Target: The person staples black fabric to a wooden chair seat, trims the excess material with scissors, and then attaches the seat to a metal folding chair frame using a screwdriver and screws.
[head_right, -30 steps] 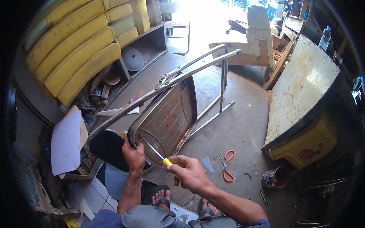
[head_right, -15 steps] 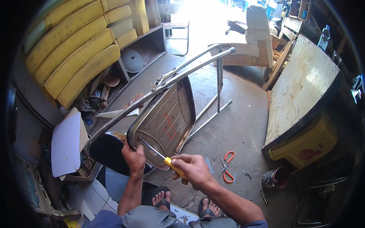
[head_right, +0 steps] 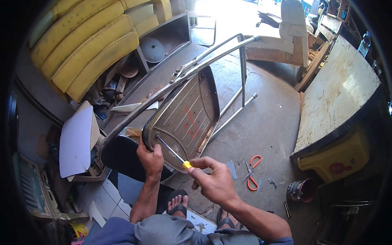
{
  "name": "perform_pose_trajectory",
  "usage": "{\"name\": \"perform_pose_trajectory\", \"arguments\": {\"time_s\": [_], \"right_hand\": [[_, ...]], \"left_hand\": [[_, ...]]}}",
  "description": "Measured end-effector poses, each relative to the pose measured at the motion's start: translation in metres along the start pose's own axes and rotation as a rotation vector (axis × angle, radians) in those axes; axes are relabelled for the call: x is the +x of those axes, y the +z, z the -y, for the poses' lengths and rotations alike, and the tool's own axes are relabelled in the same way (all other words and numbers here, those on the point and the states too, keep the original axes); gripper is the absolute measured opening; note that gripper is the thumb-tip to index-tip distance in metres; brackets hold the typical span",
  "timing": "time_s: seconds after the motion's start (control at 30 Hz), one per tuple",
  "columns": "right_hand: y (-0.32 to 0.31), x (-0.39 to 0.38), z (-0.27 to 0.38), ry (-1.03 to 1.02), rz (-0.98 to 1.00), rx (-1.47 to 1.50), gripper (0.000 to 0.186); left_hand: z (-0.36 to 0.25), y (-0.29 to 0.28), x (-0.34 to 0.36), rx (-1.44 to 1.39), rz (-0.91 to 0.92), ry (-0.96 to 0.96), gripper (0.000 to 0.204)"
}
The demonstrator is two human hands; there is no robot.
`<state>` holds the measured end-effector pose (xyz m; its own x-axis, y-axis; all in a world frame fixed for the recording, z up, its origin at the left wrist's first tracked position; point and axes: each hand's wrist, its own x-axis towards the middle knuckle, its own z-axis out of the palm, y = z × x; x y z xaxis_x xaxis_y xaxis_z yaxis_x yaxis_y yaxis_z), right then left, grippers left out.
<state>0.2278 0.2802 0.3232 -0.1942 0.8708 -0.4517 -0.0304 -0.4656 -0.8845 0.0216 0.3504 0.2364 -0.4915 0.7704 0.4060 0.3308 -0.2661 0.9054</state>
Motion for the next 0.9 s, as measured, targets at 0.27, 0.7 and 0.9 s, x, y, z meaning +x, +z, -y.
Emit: {"name": "perform_pose_trajectory", "arguments": {"time_s": [0.27, 0.7, 0.9], "right_hand": [[-0.004, 0.001, -0.010, -0.542, -0.059, -0.532, 0.034], [-0.017, 0.004, 0.022, 0.108, 0.103, -0.123, 0.044], [-0.009, 0.000, 0.000, -0.836, -0.089, -0.871, 0.041]], "left_hand": [[0.005, -0.004, -0.008, 0.043, -0.003, -0.017, 0.031], [0.007, -0.004, -0.009, 0.048, 0.008, -0.023, 0.034], [0.008, -0.002, -0.010, 0.044, -0.008, 0.026, 0.035]]}}
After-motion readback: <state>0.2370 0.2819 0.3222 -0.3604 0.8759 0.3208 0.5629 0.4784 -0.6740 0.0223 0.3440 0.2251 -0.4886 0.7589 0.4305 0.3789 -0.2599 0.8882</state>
